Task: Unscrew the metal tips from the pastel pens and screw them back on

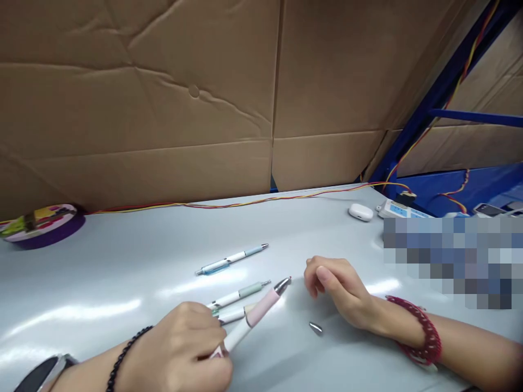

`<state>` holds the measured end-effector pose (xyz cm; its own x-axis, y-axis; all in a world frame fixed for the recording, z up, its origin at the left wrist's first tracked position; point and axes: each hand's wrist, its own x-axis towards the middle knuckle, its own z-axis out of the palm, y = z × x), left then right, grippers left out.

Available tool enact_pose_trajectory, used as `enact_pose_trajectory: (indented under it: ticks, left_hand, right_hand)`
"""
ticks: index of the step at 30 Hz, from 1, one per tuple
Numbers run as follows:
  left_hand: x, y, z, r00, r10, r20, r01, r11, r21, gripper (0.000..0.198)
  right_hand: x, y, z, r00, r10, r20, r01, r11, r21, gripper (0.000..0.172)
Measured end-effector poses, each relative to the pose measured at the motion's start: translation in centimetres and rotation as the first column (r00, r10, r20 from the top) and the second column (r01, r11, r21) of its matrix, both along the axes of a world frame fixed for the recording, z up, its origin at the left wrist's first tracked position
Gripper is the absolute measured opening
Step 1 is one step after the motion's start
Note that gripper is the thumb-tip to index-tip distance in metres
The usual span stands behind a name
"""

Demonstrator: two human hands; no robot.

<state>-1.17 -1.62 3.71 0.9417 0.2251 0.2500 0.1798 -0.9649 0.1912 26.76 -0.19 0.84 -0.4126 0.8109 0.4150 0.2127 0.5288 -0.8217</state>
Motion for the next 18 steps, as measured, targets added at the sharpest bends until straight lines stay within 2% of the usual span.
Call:
enact_pose_trajectory:
  ticks: [3, 7, 8, 10, 12, 15, 18]
  left_hand:
    - [-0.5, -0.1, 0.3, 0.995, 0.097, -0.013, -0.097, 0.995, 0.007, 0.038]
    - [-0.5, 0.4, 0.2, 1.000, 0.006, 0.027, -0.007, 0.999, 0.036, 0.050]
    - [-0.4, 0.6, 0.1, 0.999, 0.029, 0.024, -0.030, 0.998, 0.062, 0.049]
    - [0.0, 1.0, -0.2, 0.986, 0.166, 0.001, -0.165, 0.977, 0.133, 0.037]
    - [0.2, 1.3, -0.5, 0.937, 0.349, -0.032, -0.335, 0.920, 0.202, 0.021]
    - [0.1, 1.8, -0.9, 0.854, 0.514, -0.083, -0.477, 0.836, 0.272, 0.029]
    - [-0.2, 2.4, -1.2, 0.823, 0.560, -0.095, -0.495, 0.790, 0.361, 0.038]
  right_hand:
    - [0.1, 0.1, 0.0, 1.000, -0.010, 0.016, 0.010, 1.000, 0.003, 0.044]
    - [0.1, 0.5, 0.0, 0.995, -0.007, 0.099, 0.009, 1.000, -0.021, 0.041]
    - [0.0, 0.6, 0.0, 0.989, -0.014, 0.148, 0.017, 1.000, -0.020, 0.037]
    - [-0.3, 0.7, 0.0, 0.969, -0.047, 0.243, 0.049, 0.999, -0.002, 0.023]
    - [-0.6, 0.6, 0.2, 0.948, -0.080, 0.307, 0.078, 0.997, 0.020, 0.011]
    - [-0.4, -0.2, 1.2, 0.885, -0.048, 0.464, 0.052, 0.999, 0.003, 0.005]
    - [0.5, -1.4, 2.8, 0.750, 0.053, 0.659, -0.032, 0.999, -0.044, 0.010]
